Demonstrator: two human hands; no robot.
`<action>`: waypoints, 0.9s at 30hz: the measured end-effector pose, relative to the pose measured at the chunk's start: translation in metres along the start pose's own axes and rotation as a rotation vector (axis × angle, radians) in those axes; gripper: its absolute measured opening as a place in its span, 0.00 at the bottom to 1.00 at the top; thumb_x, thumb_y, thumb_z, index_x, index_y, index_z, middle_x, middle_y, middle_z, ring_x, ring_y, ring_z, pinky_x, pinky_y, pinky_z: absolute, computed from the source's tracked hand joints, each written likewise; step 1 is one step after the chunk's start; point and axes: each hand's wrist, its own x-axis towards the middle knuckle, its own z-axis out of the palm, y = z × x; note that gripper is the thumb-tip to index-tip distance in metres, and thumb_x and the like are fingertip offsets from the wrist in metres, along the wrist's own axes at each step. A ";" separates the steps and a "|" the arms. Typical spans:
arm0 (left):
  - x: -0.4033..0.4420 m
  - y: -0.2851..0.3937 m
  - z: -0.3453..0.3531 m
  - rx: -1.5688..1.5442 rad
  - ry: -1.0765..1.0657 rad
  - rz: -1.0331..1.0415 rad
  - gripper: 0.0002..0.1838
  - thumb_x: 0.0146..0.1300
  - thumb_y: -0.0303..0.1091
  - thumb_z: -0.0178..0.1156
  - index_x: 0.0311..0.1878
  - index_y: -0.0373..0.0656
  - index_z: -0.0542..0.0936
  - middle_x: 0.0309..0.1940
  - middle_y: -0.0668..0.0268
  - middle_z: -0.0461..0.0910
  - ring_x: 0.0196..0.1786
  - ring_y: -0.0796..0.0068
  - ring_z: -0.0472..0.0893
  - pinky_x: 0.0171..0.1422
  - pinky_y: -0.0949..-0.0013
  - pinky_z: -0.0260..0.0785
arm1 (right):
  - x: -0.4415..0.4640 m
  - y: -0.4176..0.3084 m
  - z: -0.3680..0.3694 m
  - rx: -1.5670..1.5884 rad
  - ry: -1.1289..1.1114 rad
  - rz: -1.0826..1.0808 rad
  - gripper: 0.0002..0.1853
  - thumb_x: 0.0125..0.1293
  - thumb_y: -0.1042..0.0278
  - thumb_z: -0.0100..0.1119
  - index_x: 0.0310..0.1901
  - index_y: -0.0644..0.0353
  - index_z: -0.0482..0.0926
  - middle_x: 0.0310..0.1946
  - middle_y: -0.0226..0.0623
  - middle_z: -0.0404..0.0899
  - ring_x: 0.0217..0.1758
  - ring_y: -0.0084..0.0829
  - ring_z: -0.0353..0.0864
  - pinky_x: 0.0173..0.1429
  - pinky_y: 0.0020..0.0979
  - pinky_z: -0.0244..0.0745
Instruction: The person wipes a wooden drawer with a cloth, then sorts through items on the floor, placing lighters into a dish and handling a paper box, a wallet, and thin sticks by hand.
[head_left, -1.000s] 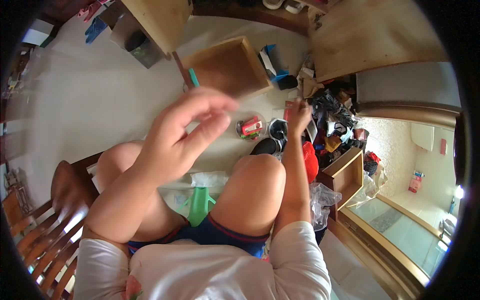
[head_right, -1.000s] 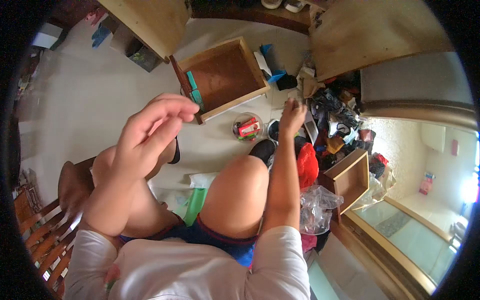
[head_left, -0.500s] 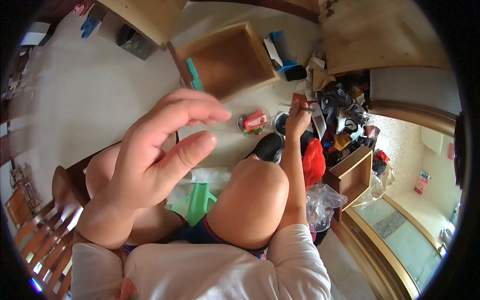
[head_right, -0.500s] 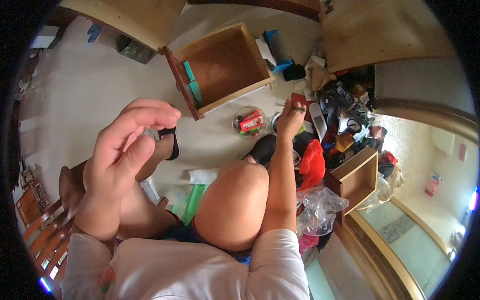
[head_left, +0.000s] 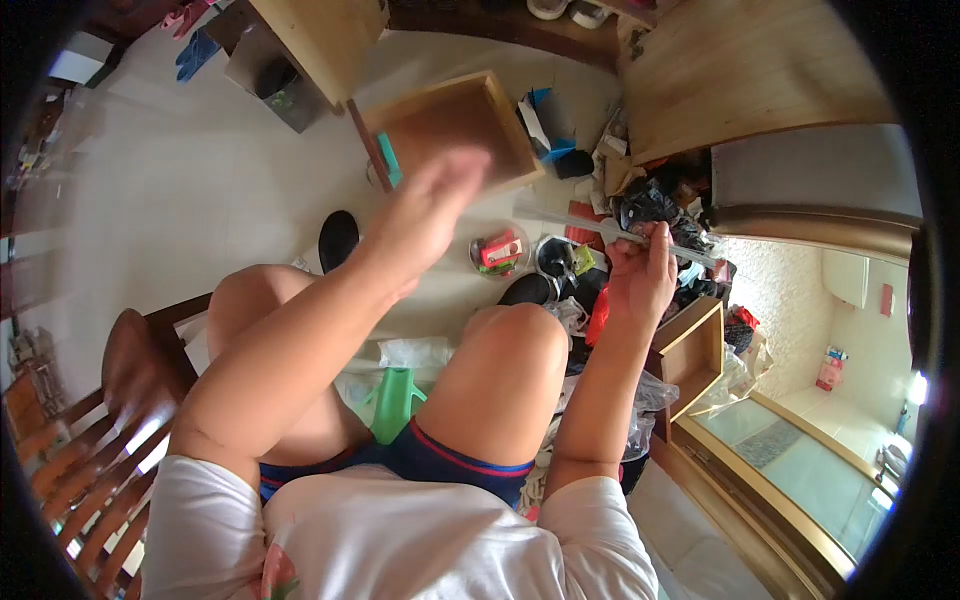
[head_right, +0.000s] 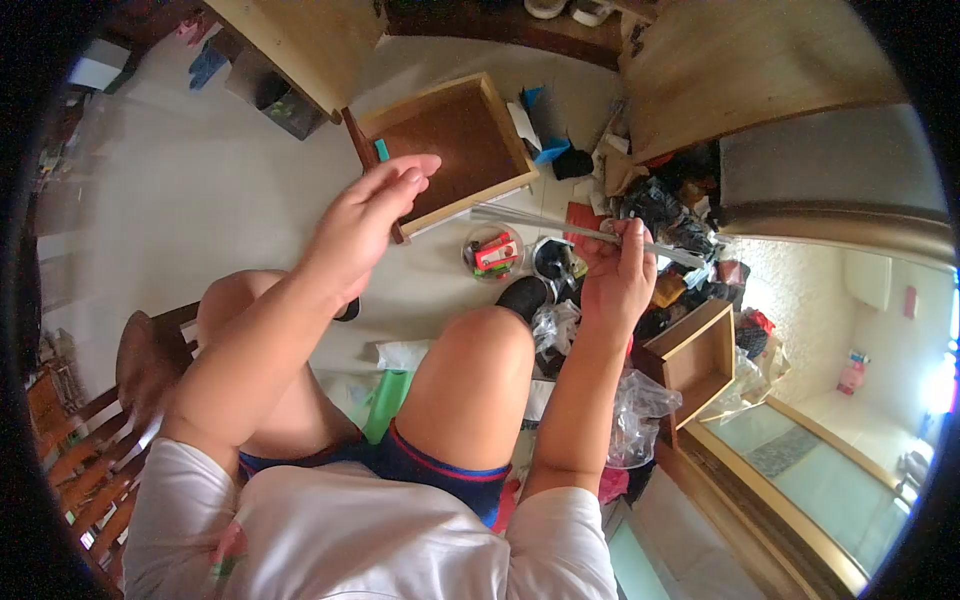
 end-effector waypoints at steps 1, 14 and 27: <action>0.001 -0.003 0.004 -0.055 0.055 -0.059 0.18 0.68 0.42 0.49 0.53 0.40 0.73 0.54 0.65 0.73 0.54 0.75 0.71 0.61 0.73 0.60 | -0.007 -0.008 0.009 -0.017 -0.044 -0.006 0.10 0.69 0.67 0.46 0.35 0.64 0.71 0.27 0.38 0.76 0.24 0.29 0.78 0.31 0.34 0.81; -0.005 -0.014 0.002 0.161 -0.269 -0.039 0.12 0.62 0.32 0.57 0.46 0.37 0.77 0.32 0.70 0.76 0.31 0.84 0.70 0.37 0.78 0.65 | -0.003 -0.066 0.027 -0.241 -0.098 -0.104 0.06 0.65 0.72 0.52 0.40 0.65 0.73 0.32 0.37 0.76 0.27 0.27 0.80 0.28 0.25 0.79; -0.008 0.017 -0.025 0.542 -0.204 0.350 0.21 0.57 0.30 0.60 0.55 0.42 0.70 0.50 0.62 0.71 0.47 0.69 0.73 0.49 0.69 0.66 | 0.203 0.094 0.001 -1.568 0.014 -0.648 0.10 0.55 0.64 0.60 0.35 0.61 0.78 0.32 0.48 0.78 0.36 0.50 0.78 0.39 0.41 0.73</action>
